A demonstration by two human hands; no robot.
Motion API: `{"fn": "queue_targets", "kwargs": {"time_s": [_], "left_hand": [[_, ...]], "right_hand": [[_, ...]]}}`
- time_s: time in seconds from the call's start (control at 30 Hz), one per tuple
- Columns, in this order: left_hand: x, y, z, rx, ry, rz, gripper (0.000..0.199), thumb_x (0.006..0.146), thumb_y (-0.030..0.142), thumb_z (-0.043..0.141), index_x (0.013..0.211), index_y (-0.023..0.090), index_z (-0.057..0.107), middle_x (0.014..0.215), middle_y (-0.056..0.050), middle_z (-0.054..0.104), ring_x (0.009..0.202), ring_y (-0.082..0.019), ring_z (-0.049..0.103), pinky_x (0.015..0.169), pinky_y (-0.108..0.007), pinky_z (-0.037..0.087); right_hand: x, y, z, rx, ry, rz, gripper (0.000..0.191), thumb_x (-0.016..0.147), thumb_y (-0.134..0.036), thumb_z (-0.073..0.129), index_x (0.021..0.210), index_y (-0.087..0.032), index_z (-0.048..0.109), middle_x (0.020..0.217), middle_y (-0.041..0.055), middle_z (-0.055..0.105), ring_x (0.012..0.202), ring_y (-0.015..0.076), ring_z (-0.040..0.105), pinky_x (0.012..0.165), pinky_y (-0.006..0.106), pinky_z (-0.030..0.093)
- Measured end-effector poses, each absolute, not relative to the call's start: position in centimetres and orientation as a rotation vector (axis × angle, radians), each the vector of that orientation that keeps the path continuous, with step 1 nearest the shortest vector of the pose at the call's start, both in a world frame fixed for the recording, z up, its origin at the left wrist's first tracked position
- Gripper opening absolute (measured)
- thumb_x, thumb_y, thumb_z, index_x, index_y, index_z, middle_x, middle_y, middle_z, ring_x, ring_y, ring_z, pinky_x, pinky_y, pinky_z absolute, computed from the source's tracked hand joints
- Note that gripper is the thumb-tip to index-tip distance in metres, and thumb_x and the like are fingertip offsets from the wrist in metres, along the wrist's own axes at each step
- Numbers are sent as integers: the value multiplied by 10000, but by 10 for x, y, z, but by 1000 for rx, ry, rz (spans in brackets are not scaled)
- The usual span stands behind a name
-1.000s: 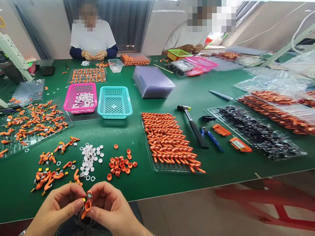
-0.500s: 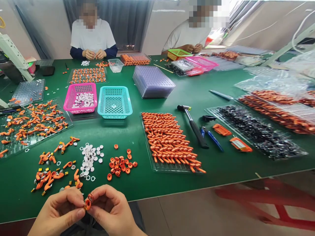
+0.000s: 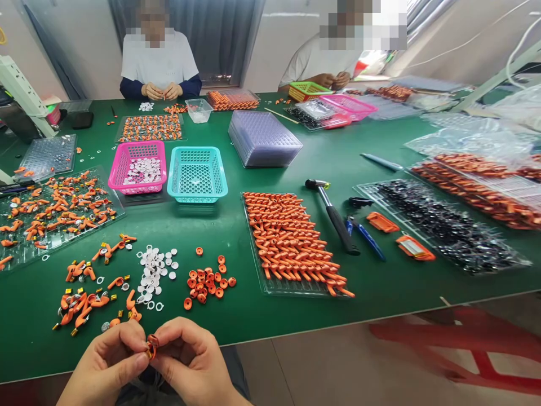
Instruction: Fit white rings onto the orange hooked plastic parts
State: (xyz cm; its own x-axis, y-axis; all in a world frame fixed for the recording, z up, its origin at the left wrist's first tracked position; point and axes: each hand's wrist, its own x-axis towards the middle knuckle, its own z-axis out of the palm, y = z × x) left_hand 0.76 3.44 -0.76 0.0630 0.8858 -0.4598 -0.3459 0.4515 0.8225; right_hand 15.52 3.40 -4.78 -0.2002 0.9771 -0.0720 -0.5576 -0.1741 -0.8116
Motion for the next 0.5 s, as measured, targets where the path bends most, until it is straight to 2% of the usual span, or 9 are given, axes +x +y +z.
{"fn": "queue_targets", "kwargs": {"time_s": [0.33,0.5], "left_hand": [[11,34,-8,509,1122,1015,319,513,352,963,593,178,707,613,26,633,643,-110,546,617,-187,416],[12,34,-10,470,1148,975,373,496,386,967,674,188,705,570,56,557,561,-73,450,530,-148,354]], "right_hand": [[155,34,-50,-687,-853,1612,212,790,-112,797,886,-301,779,837,-10,693,784,104,655,724,175,517],[156,34,-53,-707,-966,1530,190,823,-146,770,917,-311,776,862,5,673,802,125,649,725,206,511]]}}
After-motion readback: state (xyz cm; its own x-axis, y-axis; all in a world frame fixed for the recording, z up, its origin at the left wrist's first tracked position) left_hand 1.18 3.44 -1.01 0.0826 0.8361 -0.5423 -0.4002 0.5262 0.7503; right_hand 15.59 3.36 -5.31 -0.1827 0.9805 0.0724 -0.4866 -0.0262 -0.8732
